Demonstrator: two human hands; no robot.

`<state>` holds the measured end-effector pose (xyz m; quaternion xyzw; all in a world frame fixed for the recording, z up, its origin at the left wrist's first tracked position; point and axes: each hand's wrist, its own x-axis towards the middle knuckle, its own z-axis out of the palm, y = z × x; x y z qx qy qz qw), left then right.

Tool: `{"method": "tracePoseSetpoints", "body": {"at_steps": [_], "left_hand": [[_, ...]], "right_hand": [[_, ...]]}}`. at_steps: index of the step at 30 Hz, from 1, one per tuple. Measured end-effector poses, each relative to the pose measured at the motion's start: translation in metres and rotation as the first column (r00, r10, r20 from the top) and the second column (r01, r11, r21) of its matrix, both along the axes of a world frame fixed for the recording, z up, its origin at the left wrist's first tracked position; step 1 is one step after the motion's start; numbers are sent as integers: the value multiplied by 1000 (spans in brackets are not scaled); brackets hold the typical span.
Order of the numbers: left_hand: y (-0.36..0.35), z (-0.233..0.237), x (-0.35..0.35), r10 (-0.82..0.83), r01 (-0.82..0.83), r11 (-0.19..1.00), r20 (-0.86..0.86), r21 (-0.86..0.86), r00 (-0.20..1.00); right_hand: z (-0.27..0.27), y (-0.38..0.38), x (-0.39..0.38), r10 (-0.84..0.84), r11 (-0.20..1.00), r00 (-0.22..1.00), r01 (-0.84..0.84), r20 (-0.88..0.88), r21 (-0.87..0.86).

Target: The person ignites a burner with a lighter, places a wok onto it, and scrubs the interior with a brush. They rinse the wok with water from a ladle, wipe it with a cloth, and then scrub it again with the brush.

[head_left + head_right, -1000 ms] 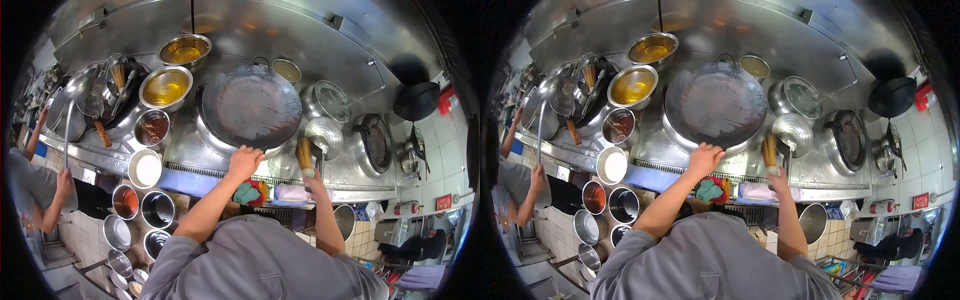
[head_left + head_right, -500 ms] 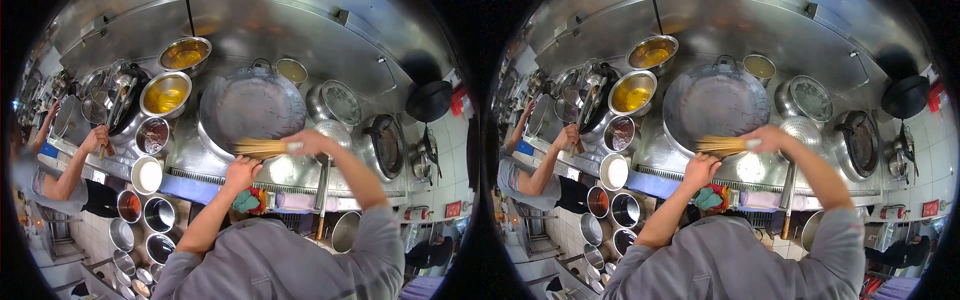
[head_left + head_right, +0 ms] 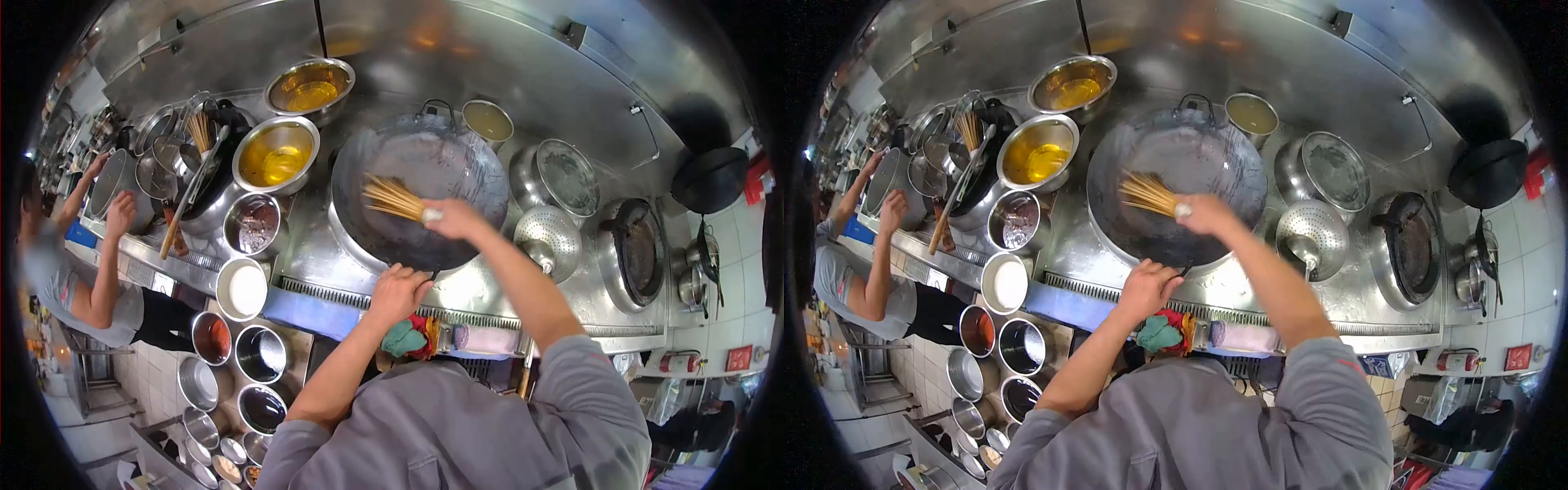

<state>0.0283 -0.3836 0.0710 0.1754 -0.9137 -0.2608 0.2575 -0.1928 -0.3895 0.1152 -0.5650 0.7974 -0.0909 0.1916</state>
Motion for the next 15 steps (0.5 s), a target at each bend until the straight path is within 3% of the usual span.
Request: {"method": "tracePoseSetpoints", "body": {"at_steps": [1, 2, 3, 4, 5, 6, 7, 8, 9, 10, 12, 13, 15], "left_hand": [[3, -3, 3, 10, -10, 1000, 9, 2, 1000], [3, -4, 3, 4, -4, 1000, -13, 4, 1000], [5, -4, 4, 2, -2, 1000, -10, 8, 1000], [5, -3, 4, 5, -5, 1000, -12, 11, 1000], [3, -1, 3, 12, -12, 1000, -17, 13, 1000], [1, 1, 1, 20, -20, 1000, -22, 11, 1000], [1, 1, 1, 14, -14, 1000, -29, 12, 999], [3, 1, 3, -1, 2, 1000, -31, 14, 1000], [6, 1, 5, -15, 15, 1000, -26, 15, 1000], [4, 3, 3, -10, 10, 1000, -38, 16, 999], [0, 1, 1, -35, 36, 999, -26, 15, 999], [-2, 2, -1, -34, 34, 999, -40, 4, 999], [1, 0, 3, -26, 27, 999, -44, 20, 999]], "right_hand": [[10, 3, -25, 111, 994, 991, -111, 77, -3], [45, 3, -32, 70, 992, 996, -64, -53, 111], [47, 0, -50, -211, 977, 965, 214, -157, 1], [48, -2, -65, -481, 876, 847, 461, -226, -141], [51, -2, -68, -479, 877, 847, 457, -229, -146], [50, -3, -70, -651, 702, 743, 509, -157, -499], [47, -3, -70, -771, 416, 637, 487, -13, -768], [38, -7, -61, -730, 586, 678, 555, -87, -591], [7, -12, -54, -555, 818, 786, 456, -272, -351], [-18, -20, -48, -316, 947, 863, 315, -394, -68], [-16, -14, -10, -171, 985, 962, 166, -214, -41], [-3, -17, -17, -172, 985, 959, 163, -227, -54], [9, -4, -33, 226, 973, 971, -229, -82, -31]]}}
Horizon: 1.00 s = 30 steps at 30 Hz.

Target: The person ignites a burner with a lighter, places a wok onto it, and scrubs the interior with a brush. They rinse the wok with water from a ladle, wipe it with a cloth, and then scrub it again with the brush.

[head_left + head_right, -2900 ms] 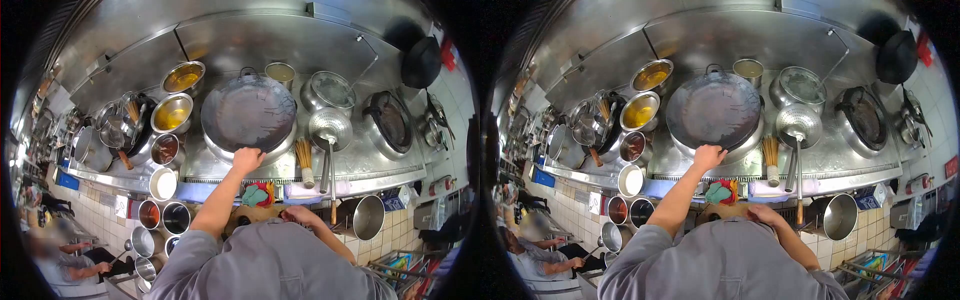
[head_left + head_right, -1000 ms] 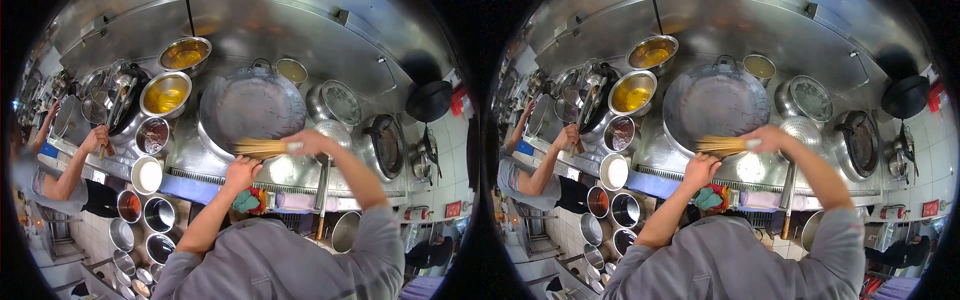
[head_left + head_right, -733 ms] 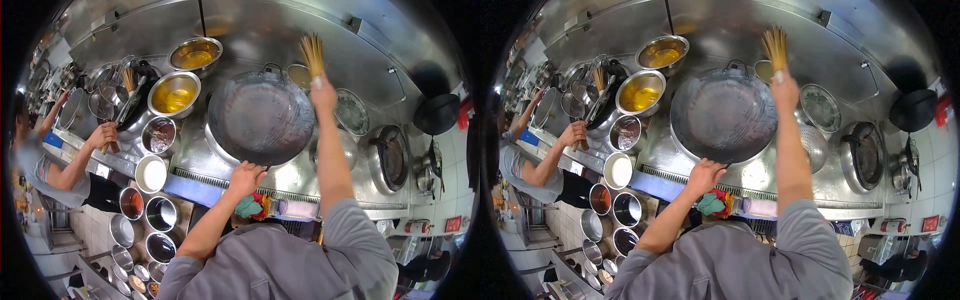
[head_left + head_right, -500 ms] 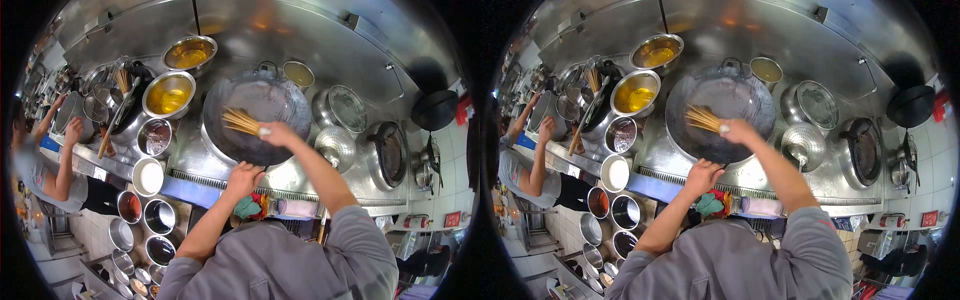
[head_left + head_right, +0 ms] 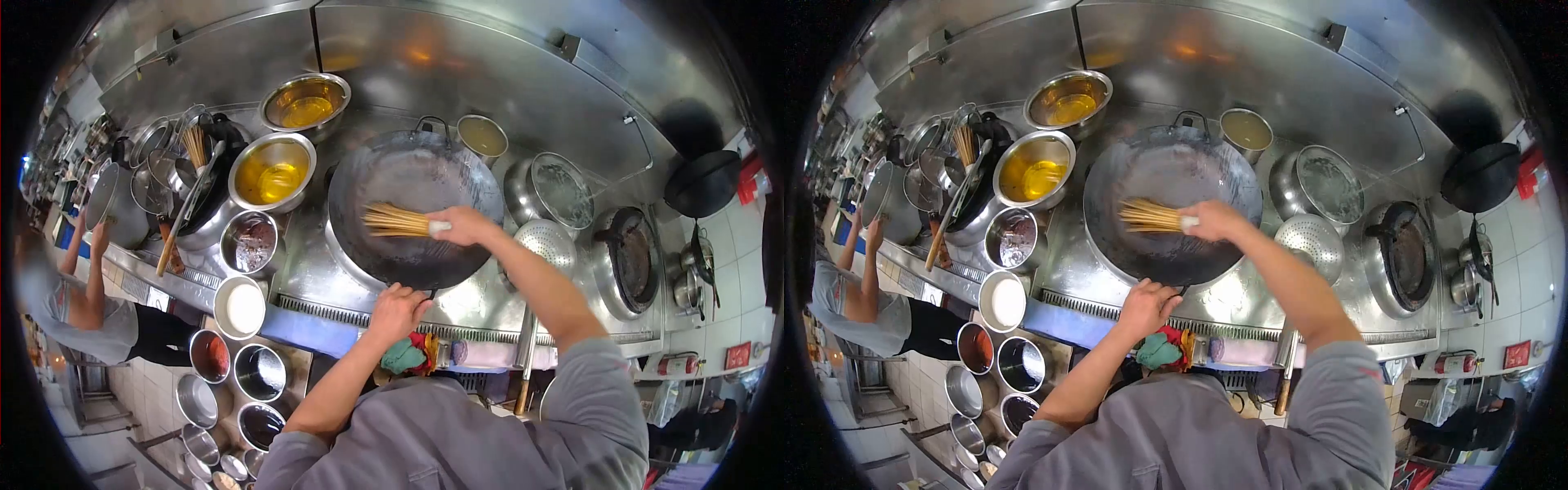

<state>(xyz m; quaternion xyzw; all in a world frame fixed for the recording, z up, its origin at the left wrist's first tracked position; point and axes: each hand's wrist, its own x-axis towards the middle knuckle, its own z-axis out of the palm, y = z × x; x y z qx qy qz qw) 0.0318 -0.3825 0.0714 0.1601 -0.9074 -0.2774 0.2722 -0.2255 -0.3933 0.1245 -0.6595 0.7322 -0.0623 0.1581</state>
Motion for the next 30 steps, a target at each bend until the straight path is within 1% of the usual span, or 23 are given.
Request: {"method": "tracePoseSetpoints", "body": {"at_steps": [2, 3, 4, 6, 7, 9, 10, 11, 12, 14, 15, 17, 18, 19, 20, 21, 22, 23, 25, 27, 28, 29, 30], "left_hand": [[1, -4, 2, -21, 21, 1000, -25, 9, 999], [0, -3, 1, -9, 9, 1000, -21, 12, 1000], [-2, -1, 1, 6, -6, 1000, -15, 15, 1000], [-6, 0, 1, 10, -10, 1000, -7, 0, 1000], [-5, 0, 3, 4, -3, 1000, 8, -12, 1000], [-6, -2, 2, -8, 8, 1000, 6, -2, 1000], [-7, -3, 2, -20, 20, 1000, -4, -4, 1000], [-7, -4, 2, -34, 34, 999, 13, -1, 999], [-6, -5, 3, -42, 42, 999, 12, -3, 999], [-7, -5, 1, -29, 29, 1000, 6, 1, 1000], [-8, -6, 1, -24, 24, 1000, 9, 2, 1000], [-7, -6, 2, -36, 36, 999, 1, -2, 999], [-4, -6, 4, -35, 35, 999, 4, 0, 999], [-4, -5, 3, -37, 38, 999, -33, 11, 999], [-3, -4, 3, -38, 39, 999, -68, 22, 997], [-1, 1, 4, -23, 22, 999, 5, 35, 1000], [0, 1, 3, -20, 19, 999, 6, 34, 1000], [1, 1, 4, -23, 22, 999, 8, 46, 1000], [0, 2, 1, -27, 27, 998, 6, 53, 1000], [-2, 5, 2, -17, 16, 999, 21, 46, 1000], [-2, 2, 1, -21, 20, 999, 22, 49, 1000], [-3, -3, 0, -40, 39, 998, 25, 47, 999], [-7, -5, -3, -57, 56, 998, 24, 39, 998]], "right_hand": [[15, -8, -51, -110, 982, 982, 131, -154, 134], [14, -13, -81, -455, 880, 825, 473, -334, -30], [48, -1, -82, -588, 804, 786, 543, -189, -240], [74, -5, -68, -846, 488, 528, 704, -80, -516], [60, -11, -66, -842, 497, 532, 704, -86, -507], [23, -22, -63, -811, 424, 567, 741, 146, -521], [22, -27, -26, -793, 569, 609, 751, 18, -335], [-24, -35, -13, -705, 709, 699, 693, -117, -129], [-27, -23, 25, -536, 844, 840, 535, -89, -40], [-46, 1, 65, -283, 959, 959, 283, 25, -11], [-9, 23, 79, -167, 984, 977, 173, 136, -37], [18, 46, 28, -55, 986, 962, 10, 267, 166], [-5, 51, -32, 14, 995, 941, -46, 337, 87], [14, 45, -73, -76, 983, 997, 75, -2, 167], [66, 38, -59, -493, 840, 813, 538, -310, 73], [78, 26, -85, -764, 620, 642, 706, -59, -341], [98, 21, -76, -785, 537, 619, 700, 26, -470], [92, 12, -84, -752, 450, 638, 683, 169, -576], [61, -19, -69, -723, 333, 639, 657, 264, -677], [22, -53, -20, -758, 409, 600, 742, 256, -531], [-9, -67, 2, -736, 588, 661, 731, 146, -347], [-18, -69, 39, -618, 774, 785, 616, 37, -147], [-40, -66, 65, -445, 866, 883, 467, 151, -178]]}}
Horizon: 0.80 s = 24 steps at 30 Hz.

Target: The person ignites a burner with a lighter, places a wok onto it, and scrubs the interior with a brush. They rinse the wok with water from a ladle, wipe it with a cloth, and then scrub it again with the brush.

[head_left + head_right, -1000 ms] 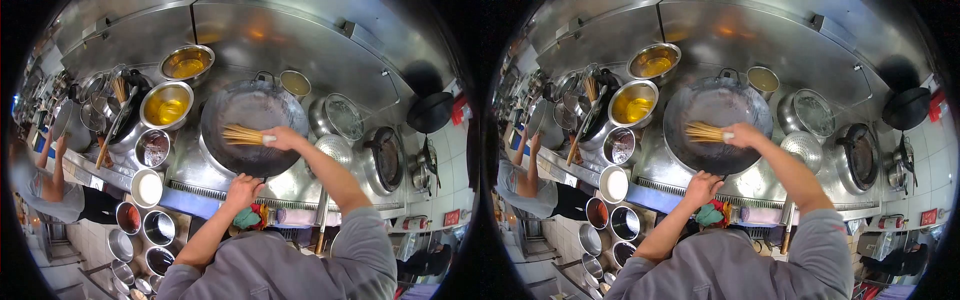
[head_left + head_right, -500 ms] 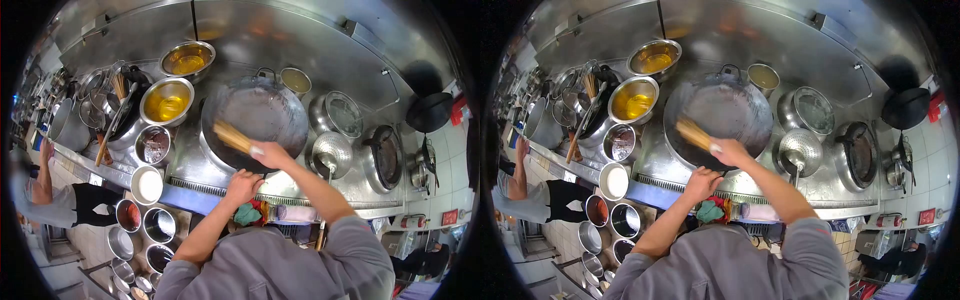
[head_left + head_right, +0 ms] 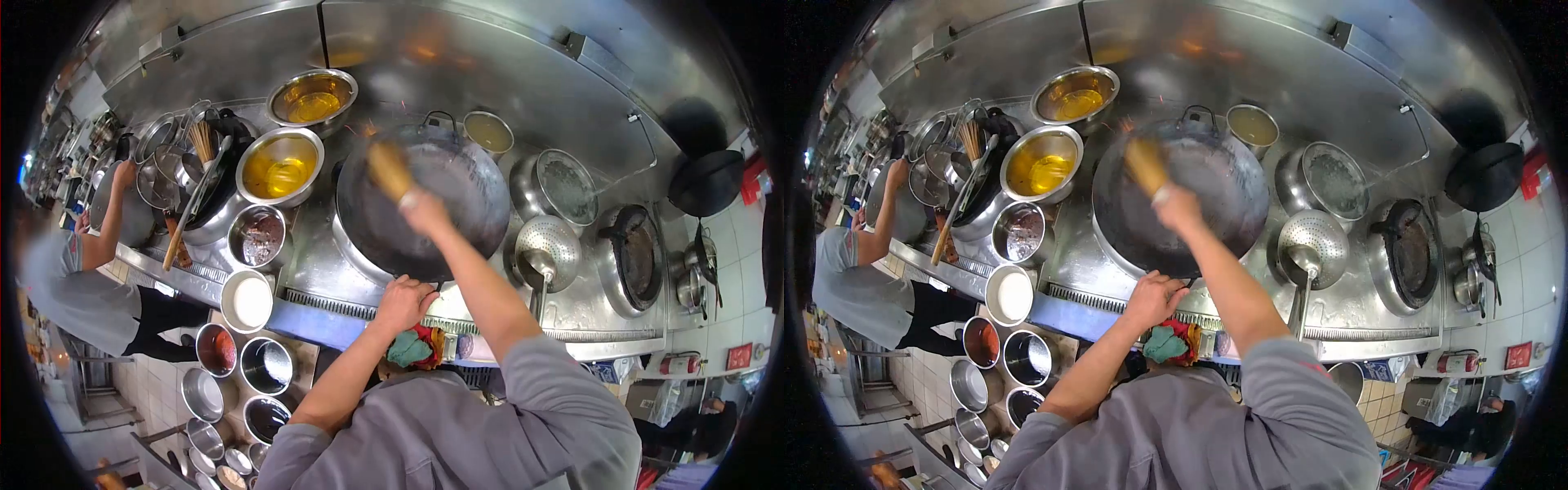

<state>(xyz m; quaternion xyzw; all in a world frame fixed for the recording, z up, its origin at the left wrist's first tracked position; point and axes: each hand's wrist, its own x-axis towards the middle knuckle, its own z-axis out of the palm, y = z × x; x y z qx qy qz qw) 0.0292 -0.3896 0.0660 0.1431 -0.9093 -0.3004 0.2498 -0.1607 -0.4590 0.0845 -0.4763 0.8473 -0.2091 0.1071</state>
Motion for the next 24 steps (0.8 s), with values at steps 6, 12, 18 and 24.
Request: {"method": "tracePoseSetpoints", "body": {"at_steps": [6, 12, 18, 24], "left_hand": [[2, 4, -2, 26, -26, 999, 18, -22, 999], [2, -2, -1, 44, -43, 998, 7, -48, 999], [-2, -7, -2, 41, -42, 998, -29, -52, 999], [-5, -18, -6, 35, -39, 997, -68, -65, 997]], "right_hand": [[60, 107, -106, 490, 779, 851, -525, 189, 343], [50, 58, -120, -401, 916, 901, 392, -165, -87], [81, 143, 8, 394, 850, 906, -424, 157, 312], [172, 159, -154, -316, 923, 846, 379, -429, 66]]}}
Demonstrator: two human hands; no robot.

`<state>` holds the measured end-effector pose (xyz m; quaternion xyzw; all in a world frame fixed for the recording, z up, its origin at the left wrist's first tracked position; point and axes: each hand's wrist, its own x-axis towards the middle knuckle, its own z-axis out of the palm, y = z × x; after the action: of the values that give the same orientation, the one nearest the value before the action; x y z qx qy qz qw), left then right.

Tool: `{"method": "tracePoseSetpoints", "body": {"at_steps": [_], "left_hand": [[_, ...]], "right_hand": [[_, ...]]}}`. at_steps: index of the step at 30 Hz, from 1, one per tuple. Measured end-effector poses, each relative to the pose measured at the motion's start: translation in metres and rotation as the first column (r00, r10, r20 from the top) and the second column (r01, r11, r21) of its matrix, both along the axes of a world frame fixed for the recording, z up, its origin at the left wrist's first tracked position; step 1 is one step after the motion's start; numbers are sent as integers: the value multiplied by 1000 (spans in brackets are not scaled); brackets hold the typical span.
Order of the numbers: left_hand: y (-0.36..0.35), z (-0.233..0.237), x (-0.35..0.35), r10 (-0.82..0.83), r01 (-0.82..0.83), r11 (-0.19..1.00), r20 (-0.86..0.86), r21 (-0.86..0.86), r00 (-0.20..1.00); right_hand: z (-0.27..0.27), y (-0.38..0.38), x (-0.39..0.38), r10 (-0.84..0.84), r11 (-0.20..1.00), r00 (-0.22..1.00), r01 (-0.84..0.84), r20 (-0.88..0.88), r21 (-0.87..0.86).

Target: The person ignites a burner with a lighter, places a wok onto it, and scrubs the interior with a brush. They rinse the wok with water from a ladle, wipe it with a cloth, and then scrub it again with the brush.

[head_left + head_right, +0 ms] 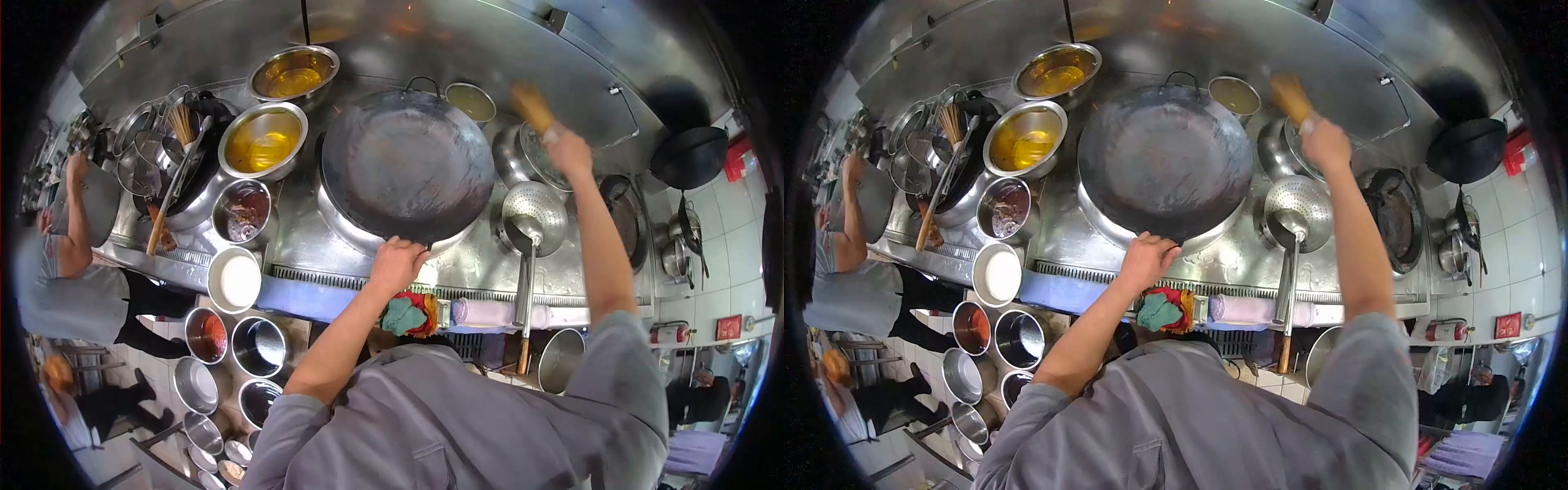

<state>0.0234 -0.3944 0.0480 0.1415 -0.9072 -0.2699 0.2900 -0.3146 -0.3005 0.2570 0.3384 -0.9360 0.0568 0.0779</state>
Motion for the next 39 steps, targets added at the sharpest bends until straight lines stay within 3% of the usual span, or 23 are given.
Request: {"method": "tracePoseSetpoints", "body": {"at_steps": [1, 4, 5, 7, 8, 10, 12, 13, 14, 15, 18, 21, 24, 25, 27, 28, 29, 30, 32, 34, 36, 37, 39], "left_hand": [[1, 2, 2, 3, -3, 1000, 2, 12, 1000], [2, 7, 3, 14, -14, 1000, 3, 23, 1000], [1, 8, 4, 3, -3, 1000, 2, 20, 1000], [-1, 9, 4, 13, -13, 1000, 13, 13, 1000], [-1, 8, 4, 12, -12, 1000, 20, 7, 1000], [2, 6, 6, 15, -16, 1000, 42, 10, 999], [0, 5, 4, 15, -15, 1000, 30, 3, 999], [0, 2, 3, 18, -18, 1000, 33, -1, 999], [-1, 3, 3, 20, -20, 1000, 32, -4, 999], [0, 4, 5, 13, -13, 1000, 35, 5, 999], [-1, 7, 3, 25, -25, 1000, 29, -4, 999], [1, 5, 2, 18, -17, 1000, 16, -8, 1000], [0, 10, 3, 24, -24, 1000, 38, 12, 999], [0, 12, 4, 20, -21, 1000, 45, 17, 999], [1, 9, 4, 5, -5, 1000, 8, 16, 1000], [0, 9, 4, 8, -8, 1000, 5, 11, 1000], [0, 8, 4, -1, 1, 1000, 7, 17, 1000], [0, 8, 5, -7, 7, 1000, 11, 22, 1000], [-2, 7, 4, 5, -5, 1000, 23, 12, 1000], [-2, 4, 4, -30, 30, 999, -11, 28, 999], [-5, 5, 4, -21, 21, 1000, -23, 5, 1000], [-5, 6, 7, -15, 15, 1000, 3, 8, 1000], [-3, 16, 16, -19, 18, 999, 32, 37, 999]], "right_hand": [[2, -1, -12, -1, 952, 1000, 1, 0, -305], [-55, -44, 18, -27, 952, 999, 31, 17, -304], [-92, -63, 36, -83, 989, 986, 99, 144, -107], [-153, -76, 106, 182, 933, 951, -247, 248, 263], [-120, -66, 165, 232, 898, 904, -341, 360, 278], [-110, -37, 182, 519, 783, 690, -621, 505, 44], [-93, -10, 129, 532, 714, 531, -700, 660, -13], [-69, -5, 100, 333, 772, 606, -615, 722, 161], [-87, 2, 40, 503, 727, 679, -667, 535, 164], [-44, -9, 55, 146, 872, 953, -251, 265, 421], [-54, -28, 61, 57, 997, 998, -58, 11, 46], [-103, -41, 122, 318, 824, 914, -397, 250, 404], [-109, -20, 164, 571, 745, 650, -666, 501, 14], [-102, -17, 138, 453, 753, 574, -656, 682, 51], [-98, -11, 61, 479, 711, 659, -679, 580, 184], [-76, -19, 38, 435, 736, 805, -576, 403, 357], [-68, -19, 31, 109, 962, 989, -130, 99, 239], [-73, -27, 30, 116, 962, 988, -136, 99, 238], [-95, -55, 37, -35, 989, 999, 39, 31, -141], [-142, -75, 88, 185, 921, 968, -231, 170, 314], [-126, -66, 165, 357, 877, 855, -445, 375, 181], [-144, -56, 169, 620, 760, 654, -639, 434, -122], [-123, -26, 150, 562, 745, 527, -658, 637, -113]]}}
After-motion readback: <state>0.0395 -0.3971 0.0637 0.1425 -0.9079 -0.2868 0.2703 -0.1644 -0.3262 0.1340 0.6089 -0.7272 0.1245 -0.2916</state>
